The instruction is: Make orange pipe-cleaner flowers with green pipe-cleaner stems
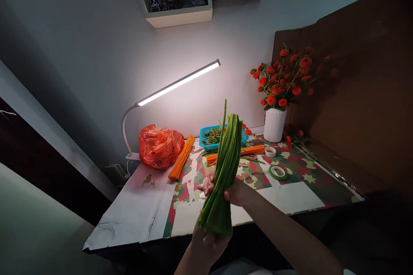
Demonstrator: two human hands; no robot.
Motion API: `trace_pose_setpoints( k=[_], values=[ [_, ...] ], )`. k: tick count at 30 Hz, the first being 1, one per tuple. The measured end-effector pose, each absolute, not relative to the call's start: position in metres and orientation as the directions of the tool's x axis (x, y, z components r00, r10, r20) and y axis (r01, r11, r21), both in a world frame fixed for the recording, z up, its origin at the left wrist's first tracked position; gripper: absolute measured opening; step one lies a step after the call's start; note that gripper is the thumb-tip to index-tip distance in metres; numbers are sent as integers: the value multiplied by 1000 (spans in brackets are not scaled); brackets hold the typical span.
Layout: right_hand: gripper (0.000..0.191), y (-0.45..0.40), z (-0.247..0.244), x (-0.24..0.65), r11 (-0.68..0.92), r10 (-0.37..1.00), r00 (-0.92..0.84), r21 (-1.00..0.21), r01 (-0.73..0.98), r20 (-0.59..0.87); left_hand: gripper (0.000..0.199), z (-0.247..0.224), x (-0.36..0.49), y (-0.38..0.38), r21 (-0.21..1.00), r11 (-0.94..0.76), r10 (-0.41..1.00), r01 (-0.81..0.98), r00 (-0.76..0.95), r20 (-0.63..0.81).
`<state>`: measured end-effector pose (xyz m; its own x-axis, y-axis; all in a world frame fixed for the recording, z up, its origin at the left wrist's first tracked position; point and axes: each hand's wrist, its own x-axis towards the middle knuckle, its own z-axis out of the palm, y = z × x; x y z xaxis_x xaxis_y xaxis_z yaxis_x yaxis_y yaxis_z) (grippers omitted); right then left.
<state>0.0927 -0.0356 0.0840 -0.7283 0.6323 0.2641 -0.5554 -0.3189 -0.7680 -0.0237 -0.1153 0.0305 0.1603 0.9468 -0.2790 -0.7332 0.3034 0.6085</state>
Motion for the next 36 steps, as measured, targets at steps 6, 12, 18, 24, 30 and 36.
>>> trace_pose_setpoints(
  k=[6,12,18,24,30,36],
  values=[
    [58,-31,68,91,-361,672,-701,-721,-591,238,30,32,-16,-116,573,317,948,-755,237,-213],
    [51,-27,81,99,-304,784,-579,-675,-672,223,32,52,-12,-119,458,397,918,-795,338,-209],
    [42,-26,99,109,-132,846,-470,-754,-643,252,13,63,-23,-125,439,229,963,-869,135,-235],
    [45,-20,87,99,-65,938,-290,-727,-684,190,13,53,-34,-127,471,147,969,-870,31,-245],
    [37,-17,79,97,63,909,-271,-746,-663,317,9,63,-38,-128,454,141,987,-880,89,-133],
    [34,-11,67,99,197,795,-378,-791,-579,474,6,73,-55,-112,332,81,993,-940,47,-107]
  ],
)
